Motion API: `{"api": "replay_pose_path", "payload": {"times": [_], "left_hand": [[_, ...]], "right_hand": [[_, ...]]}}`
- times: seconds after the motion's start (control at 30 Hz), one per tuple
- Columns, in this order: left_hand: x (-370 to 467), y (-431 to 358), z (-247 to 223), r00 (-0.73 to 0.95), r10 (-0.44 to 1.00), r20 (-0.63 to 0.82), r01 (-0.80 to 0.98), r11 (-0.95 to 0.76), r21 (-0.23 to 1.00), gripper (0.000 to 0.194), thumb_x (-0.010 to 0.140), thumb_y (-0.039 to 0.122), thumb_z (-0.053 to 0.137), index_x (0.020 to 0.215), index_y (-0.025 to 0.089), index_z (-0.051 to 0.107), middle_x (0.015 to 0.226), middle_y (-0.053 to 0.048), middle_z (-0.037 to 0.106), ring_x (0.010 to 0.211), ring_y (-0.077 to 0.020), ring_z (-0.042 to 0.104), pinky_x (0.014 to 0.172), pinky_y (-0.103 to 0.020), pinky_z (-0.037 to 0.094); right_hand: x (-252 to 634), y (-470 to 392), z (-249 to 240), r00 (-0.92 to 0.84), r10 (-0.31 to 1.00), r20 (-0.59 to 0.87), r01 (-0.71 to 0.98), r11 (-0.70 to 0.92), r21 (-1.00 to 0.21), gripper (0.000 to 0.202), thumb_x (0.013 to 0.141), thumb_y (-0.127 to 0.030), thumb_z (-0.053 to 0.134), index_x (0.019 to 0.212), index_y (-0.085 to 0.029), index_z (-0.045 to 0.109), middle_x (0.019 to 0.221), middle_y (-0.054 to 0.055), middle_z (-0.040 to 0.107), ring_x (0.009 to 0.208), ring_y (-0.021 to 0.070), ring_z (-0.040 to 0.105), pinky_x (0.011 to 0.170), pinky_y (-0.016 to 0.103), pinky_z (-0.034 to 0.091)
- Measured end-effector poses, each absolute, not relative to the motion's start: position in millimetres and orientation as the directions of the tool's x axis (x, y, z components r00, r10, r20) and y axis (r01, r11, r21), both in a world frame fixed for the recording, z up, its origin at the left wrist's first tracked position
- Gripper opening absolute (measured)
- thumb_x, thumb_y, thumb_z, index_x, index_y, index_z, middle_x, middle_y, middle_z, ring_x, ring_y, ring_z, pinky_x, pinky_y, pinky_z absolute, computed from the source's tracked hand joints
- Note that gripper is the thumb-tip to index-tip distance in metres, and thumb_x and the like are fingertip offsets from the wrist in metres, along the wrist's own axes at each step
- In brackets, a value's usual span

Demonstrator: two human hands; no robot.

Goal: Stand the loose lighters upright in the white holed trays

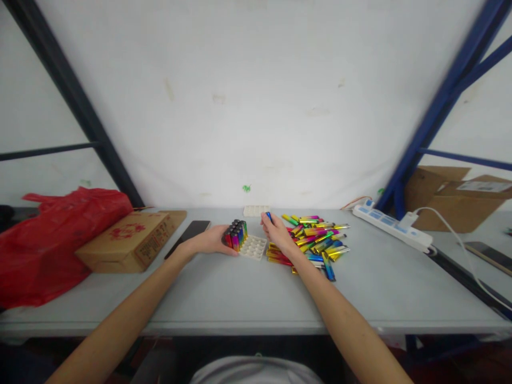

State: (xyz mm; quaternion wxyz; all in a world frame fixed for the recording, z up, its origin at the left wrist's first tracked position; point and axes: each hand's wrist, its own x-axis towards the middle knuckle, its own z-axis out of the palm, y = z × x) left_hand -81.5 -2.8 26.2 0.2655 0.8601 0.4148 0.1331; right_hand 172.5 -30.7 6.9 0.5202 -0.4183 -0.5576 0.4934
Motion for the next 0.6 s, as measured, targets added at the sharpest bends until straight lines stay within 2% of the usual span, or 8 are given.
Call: {"api": "replay_pose_path", "payload": {"times": [0.1, 0.23, 0.47, 0.6], "left_hand": [[-81.4, -3.0, 26.4, 0.625, 0.781, 0.000, 0.644, -0.516, 0.565, 0.076, 0.058, 0.064, 0.086, 0.113, 0.015, 0.069, 0.110, -0.009, 0.075, 0.096, -0.0291, 0.068, 0.086, -0.035, 0.053], [-81.3, -3.9, 27.3, 0.619, 0.785, 0.013, 0.641, -0.515, 0.570, 0.075, 0.058, 0.064, 0.087, 0.112, 0.015, 0.069, 0.108, -0.008, 0.075, 0.094, -0.0287, 0.068, 0.086, -0.036, 0.053], [-80.5, -3.3, 28.3, 0.628, 0.778, 0.006, 0.634, -0.516, 0.576, 0.071, 0.057, 0.062, 0.088, 0.108, 0.016, 0.070, 0.107, -0.007, 0.076, 0.095, -0.0297, 0.068, 0.085, -0.035, 0.053], [-81.3, -2.0, 27.1, 0.619, 0.786, -0.001, 0.650, -0.511, 0.563, 0.075, 0.057, 0.065, 0.087, 0.110, 0.015, 0.070, 0.108, -0.008, 0.076, 0.096, -0.0302, 0.068, 0.085, -0.036, 0.053]], "right_hand": [[174.5, -33.1, 10.0, -0.022, 0.963, 0.269, 0.164, 0.269, -0.949, 0.061, 0.084, -0.081, 0.053, 0.066, -0.024, 0.041, 0.054, -0.007, 0.034, 0.048, 0.0102, 0.030, 0.045, 0.026, 0.023], [173.9, -36.9, 12.8, 0.051, 0.913, 0.406, 0.386, 0.357, -0.851, 0.060, 0.088, -0.073, 0.050, 0.057, -0.024, 0.036, 0.052, -0.004, 0.033, 0.053, 0.0121, 0.033, 0.050, 0.028, 0.025], [171.2, -39.3, 12.9, 0.080, 0.882, 0.465, 0.487, 0.372, -0.790, 0.044, 0.089, -0.053, 0.047, 0.058, -0.024, 0.038, 0.055, -0.004, 0.037, 0.054, 0.0130, 0.037, 0.054, 0.028, 0.025], [172.0, -40.7, 13.0, 0.054, 0.878, 0.476, 0.517, 0.383, -0.765, 0.046, 0.094, -0.054, 0.046, 0.060, -0.023, 0.039, 0.057, -0.004, 0.041, 0.056, 0.0138, 0.041, 0.056, 0.028, 0.028]]}}
